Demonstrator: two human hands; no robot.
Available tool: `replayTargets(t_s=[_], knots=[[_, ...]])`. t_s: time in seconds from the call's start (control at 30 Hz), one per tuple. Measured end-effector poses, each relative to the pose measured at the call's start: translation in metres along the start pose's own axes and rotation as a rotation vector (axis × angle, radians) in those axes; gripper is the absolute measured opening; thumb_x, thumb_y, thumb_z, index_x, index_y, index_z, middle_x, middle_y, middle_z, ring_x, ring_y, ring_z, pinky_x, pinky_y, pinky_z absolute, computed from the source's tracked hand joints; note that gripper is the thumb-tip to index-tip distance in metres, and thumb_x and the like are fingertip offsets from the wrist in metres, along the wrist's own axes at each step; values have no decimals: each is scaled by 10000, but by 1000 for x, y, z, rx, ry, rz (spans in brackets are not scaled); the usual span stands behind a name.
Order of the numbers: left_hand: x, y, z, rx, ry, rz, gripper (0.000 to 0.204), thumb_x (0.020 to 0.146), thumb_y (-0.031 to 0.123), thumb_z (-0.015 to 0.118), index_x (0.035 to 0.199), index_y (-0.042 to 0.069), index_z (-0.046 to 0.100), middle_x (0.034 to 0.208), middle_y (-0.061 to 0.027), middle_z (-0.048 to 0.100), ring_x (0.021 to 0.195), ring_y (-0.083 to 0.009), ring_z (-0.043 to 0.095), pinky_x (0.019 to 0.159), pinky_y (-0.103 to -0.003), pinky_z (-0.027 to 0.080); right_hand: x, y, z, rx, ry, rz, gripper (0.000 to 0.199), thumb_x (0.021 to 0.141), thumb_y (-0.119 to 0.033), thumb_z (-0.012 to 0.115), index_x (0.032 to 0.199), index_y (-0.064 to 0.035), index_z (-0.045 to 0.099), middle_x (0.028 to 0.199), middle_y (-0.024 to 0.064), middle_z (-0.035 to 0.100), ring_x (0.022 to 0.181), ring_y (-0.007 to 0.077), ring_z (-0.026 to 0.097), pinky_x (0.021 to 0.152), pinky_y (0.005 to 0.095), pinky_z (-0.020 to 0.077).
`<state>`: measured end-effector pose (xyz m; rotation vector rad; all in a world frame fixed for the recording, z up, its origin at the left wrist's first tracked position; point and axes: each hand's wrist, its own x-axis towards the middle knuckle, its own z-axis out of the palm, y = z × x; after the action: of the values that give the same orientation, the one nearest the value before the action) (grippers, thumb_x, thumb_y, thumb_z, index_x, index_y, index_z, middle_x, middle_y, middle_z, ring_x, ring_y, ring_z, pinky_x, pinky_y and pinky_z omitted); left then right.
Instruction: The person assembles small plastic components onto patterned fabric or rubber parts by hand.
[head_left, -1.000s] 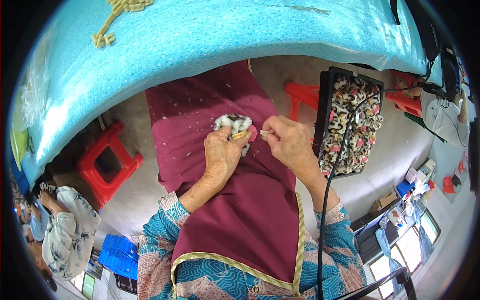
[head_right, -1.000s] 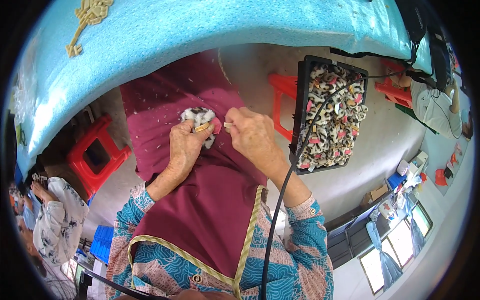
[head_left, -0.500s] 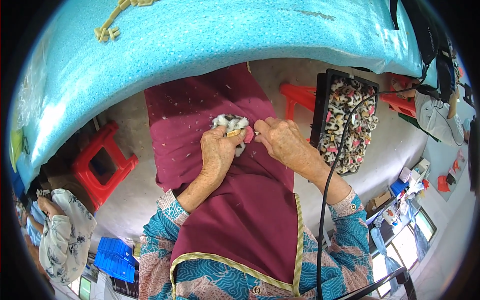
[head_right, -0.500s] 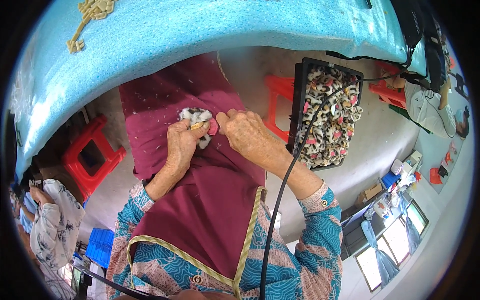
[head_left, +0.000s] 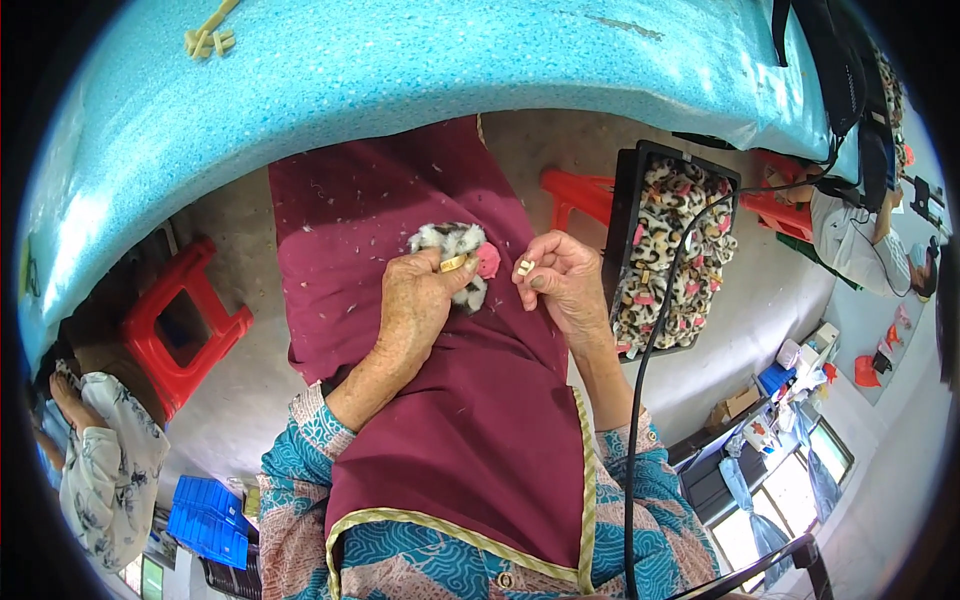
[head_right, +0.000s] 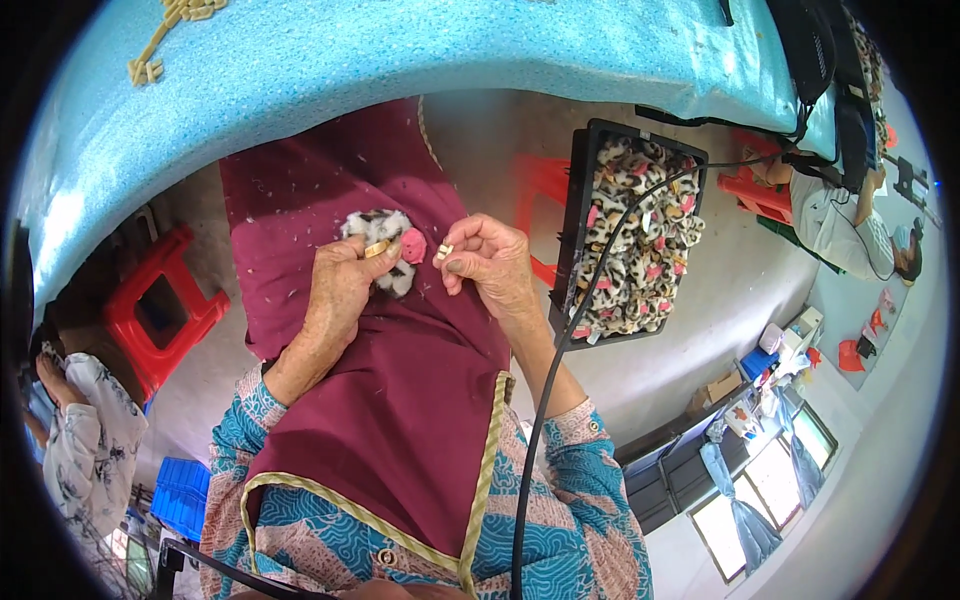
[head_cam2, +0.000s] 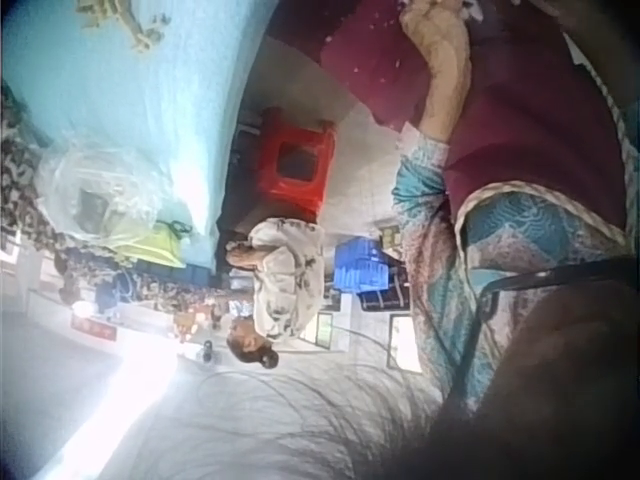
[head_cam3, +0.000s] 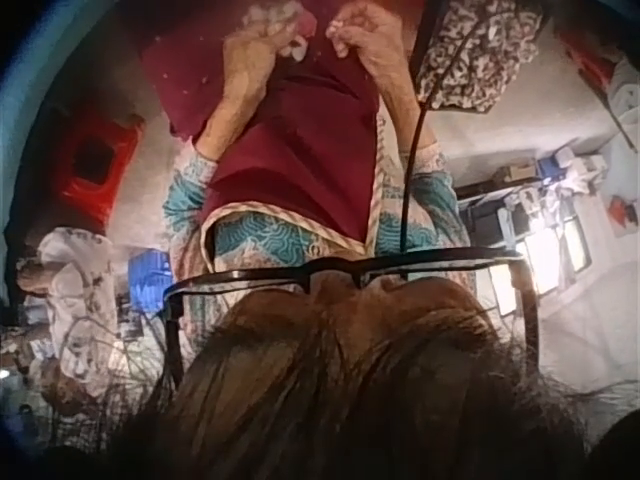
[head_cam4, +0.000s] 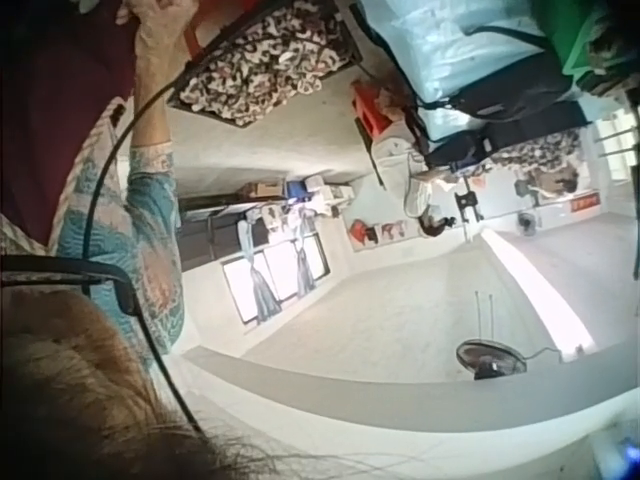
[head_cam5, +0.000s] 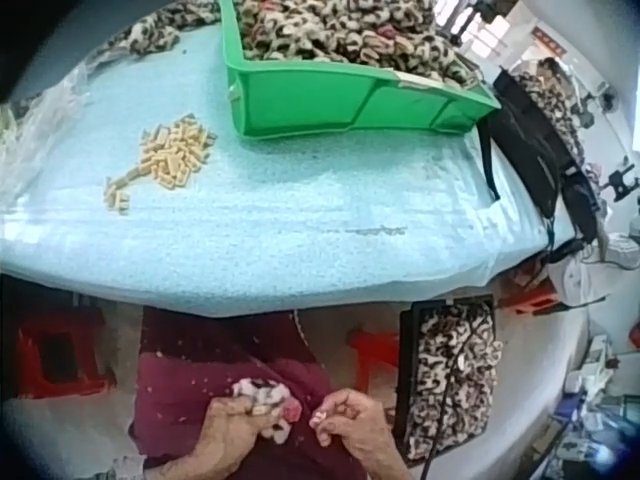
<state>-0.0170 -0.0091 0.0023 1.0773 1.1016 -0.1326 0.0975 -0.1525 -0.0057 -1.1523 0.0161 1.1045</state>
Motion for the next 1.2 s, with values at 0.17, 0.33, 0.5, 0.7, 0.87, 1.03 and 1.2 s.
replayTargets(t_s=[0.17, 0.33, 0.5, 0.7, 0.87, 1.03, 1.2], knots=[[-3, 5, 2, -49, -38, -55, 202, 792, 115, 672, 634, 31, 579, 576, 35, 478, 499, -37, 370, 445, -235, 317, 1, 10, -3, 113, -25, -31, 259, 721, -90, 750, 854, 19, 557, 722, 127, 623, 512, 144, 570, 440, 230, 460], [-3, 9, 5, -166, -55, -133, 162, 794, 114, 668, 671, 35, 598, 563, 22, 505, 427, -52, 394, 379, -213, 306, -1, 6, 0, -50, 27, 4, 206, 736, -46, 729, 864, 29, 586, 734, 116, 632, 535, 134, 585, 473, 226, 483], [0, 7, 5, -136, -60, -135, 171, 795, 112, 670, 660, 36, 596, 557, 23, 494, 436, -48, 386, 386, -215, 299, -2, -1, 4, -194, 56, 34, 162, 749, 18, 694, 884, 39, 606, 745, 105, 645, 578, 123, 611, 517, 220, 516], [0, 5, 7, -72, -48, -67, 155, 794, 100, 676, 673, 24, 616, 576, 8, 522, 491, -33, 434, 387, -225, 317, 1, -6, 9, -371, 55, 76, 128, 752, 21, 692, 857, 36, 622, 734, 96, 649, 590, 113, 623, 532, 206, 526], [-4, 13, 7, -71, -70, -70, 149, 801, 81, 668, 681, 8, 620, 584, -12, 553, 485, -40, 476, 374, -223, 333, 3, -9, 8, -357, 72, 110, 123, 758, 8, 693, 860, 31, 626, 733, 94, 652, 602, 108, 631, 535, 211, 531], [-1, 8, 4, -126, -118, -140, 186, 805, 84, 673, 655, 1, 601, 519, -9, 516, 338, -62, 390, 308, -236, 268, 6, -12, 9, -381, 57, 150, 113, 759, 11, 689, 847, 27, 620, 727, 91, 651, 592, 106, 625, 530, 212, 530], [0, 12, 5, -192, -135, -209, 230, 811, 70, 664, 615, 13, 560, 505, -8, 503, 331, -55, 374, 293, -230, 245, 8, -10, 3, -380, 23, 171, 105, 757, 15, 689, 828, 23, 611, 714, 85, 647, 578, 100, 617, 518, 203, 519]])
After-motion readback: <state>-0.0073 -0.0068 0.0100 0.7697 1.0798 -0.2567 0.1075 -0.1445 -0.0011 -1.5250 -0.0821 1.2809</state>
